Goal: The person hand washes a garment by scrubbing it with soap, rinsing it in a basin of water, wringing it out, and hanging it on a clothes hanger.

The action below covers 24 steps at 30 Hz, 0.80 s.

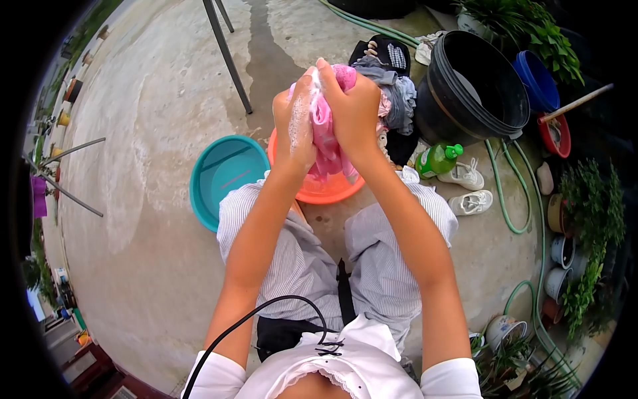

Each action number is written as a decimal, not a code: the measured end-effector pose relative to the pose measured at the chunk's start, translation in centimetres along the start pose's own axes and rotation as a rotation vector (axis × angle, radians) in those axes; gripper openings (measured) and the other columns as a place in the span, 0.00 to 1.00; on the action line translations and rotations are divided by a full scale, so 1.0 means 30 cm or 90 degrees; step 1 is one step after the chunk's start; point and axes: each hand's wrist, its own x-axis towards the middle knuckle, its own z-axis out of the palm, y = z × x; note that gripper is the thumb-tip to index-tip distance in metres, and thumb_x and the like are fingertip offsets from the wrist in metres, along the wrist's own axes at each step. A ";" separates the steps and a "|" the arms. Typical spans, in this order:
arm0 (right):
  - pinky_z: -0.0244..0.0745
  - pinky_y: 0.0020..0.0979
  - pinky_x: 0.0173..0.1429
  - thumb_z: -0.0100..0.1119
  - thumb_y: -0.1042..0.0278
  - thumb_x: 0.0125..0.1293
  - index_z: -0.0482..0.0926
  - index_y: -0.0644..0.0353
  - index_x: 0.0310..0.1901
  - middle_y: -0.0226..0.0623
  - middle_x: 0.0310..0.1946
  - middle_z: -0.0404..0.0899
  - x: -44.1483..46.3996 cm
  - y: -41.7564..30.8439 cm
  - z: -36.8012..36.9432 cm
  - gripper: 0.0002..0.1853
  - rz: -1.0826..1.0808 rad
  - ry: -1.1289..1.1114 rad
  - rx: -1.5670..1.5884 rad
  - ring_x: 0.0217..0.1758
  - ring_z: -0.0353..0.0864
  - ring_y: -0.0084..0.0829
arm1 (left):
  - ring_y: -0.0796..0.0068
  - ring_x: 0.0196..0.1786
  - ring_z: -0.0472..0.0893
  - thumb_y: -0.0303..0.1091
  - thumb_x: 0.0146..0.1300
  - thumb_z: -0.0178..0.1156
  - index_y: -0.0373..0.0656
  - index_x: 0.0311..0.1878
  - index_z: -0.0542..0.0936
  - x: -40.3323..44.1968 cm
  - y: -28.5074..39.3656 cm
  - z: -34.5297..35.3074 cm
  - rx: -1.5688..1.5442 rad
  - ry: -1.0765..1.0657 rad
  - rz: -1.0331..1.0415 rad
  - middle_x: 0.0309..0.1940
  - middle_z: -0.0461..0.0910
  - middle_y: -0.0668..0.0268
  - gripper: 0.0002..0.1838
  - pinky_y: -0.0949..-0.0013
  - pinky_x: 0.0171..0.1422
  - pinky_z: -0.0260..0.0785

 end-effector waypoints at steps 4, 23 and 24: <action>0.57 0.29 0.17 0.59 0.65 0.54 0.70 0.65 0.14 0.37 0.08 0.67 -0.093 -0.038 0.028 0.17 -0.185 -0.022 -0.123 0.09 0.63 0.27 | 0.87 0.19 0.61 0.39 0.61 0.51 0.42 0.20 0.68 0.022 0.045 -0.022 -0.053 0.010 -0.006 0.16 0.63 0.76 0.16 0.77 0.21 0.53; 0.57 0.28 0.17 0.61 0.64 0.53 0.70 0.64 0.13 0.36 0.07 0.66 -0.124 -0.037 0.037 0.18 -0.308 -0.101 -0.184 0.09 0.64 0.30 | 0.82 0.17 0.67 0.39 0.60 0.52 0.42 0.24 0.69 0.038 0.059 -0.057 -0.122 -0.021 -0.093 0.18 0.67 0.72 0.13 0.76 0.20 0.59; 0.57 0.28 0.17 0.61 0.64 0.53 0.70 0.64 0.13 0.35 0.07 0.66 -0.116 -0.036 0.035 0.18 -0.265 -0.096 -0.158 0.09 0.64 0.28 | 0.83 0.17 0.67 0.38 0.59 0.53 0.42 0.23 0.69 0.035 0.062 -0.053 -0.137 -0.020 -0.090 0.18 0.68 0.72 0.13 0.76 0.19 0.59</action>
